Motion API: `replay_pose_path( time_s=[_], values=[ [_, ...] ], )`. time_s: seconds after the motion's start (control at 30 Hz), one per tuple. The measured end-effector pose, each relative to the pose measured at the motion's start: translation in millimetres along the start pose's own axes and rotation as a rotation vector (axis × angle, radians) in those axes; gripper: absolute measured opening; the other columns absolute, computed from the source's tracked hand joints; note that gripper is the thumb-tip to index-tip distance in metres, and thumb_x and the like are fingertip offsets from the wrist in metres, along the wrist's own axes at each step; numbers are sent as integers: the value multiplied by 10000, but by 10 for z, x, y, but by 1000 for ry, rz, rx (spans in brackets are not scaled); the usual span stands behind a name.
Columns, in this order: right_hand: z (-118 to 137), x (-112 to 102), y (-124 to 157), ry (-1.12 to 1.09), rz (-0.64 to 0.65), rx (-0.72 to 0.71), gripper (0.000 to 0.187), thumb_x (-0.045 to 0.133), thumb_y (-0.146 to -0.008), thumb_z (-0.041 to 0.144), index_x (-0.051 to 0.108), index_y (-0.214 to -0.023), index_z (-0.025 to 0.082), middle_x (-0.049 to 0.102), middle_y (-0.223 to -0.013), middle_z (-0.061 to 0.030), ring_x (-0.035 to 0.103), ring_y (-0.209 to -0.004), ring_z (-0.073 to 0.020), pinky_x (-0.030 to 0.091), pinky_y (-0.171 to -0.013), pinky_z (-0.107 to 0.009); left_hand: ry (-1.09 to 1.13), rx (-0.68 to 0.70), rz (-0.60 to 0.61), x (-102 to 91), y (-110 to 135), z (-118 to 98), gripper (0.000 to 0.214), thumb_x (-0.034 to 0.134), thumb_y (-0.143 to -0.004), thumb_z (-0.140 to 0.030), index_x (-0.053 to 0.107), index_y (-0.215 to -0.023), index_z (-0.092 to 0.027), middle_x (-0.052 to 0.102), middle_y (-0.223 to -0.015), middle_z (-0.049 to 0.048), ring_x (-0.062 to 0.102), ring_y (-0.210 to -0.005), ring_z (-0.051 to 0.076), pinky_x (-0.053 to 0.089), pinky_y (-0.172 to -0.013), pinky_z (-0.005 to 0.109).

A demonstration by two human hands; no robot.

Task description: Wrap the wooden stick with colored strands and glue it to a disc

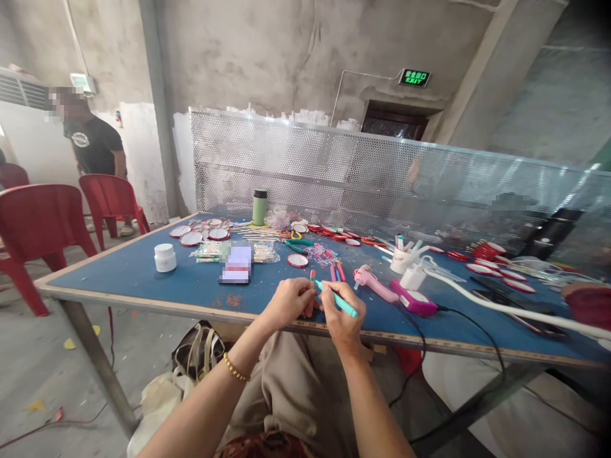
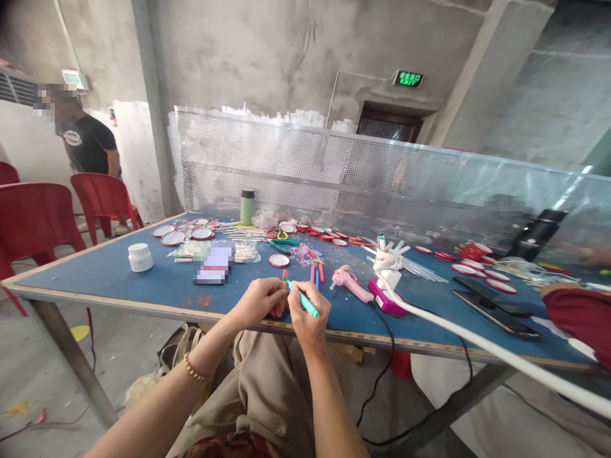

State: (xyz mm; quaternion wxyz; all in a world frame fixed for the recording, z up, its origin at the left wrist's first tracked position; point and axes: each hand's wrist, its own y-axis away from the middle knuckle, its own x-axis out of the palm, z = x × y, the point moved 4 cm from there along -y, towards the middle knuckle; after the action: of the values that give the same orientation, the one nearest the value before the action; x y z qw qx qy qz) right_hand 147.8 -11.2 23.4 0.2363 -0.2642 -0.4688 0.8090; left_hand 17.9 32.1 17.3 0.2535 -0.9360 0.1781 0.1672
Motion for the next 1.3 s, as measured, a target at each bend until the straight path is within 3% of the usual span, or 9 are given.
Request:
replay_pose_path(
  time_s=[1.3],
  values=[
    [31,0,-8,-2,24,-26,179,556,-937,282,644,-805,199,672,-627,7,641,-532,-136,514,-578,-248,-15,12,3,-5,-3,-6,249,473,-878,-279,536,-654,-189,641,-541,-21,588,-531,118,450,-616,207]
  ],
)
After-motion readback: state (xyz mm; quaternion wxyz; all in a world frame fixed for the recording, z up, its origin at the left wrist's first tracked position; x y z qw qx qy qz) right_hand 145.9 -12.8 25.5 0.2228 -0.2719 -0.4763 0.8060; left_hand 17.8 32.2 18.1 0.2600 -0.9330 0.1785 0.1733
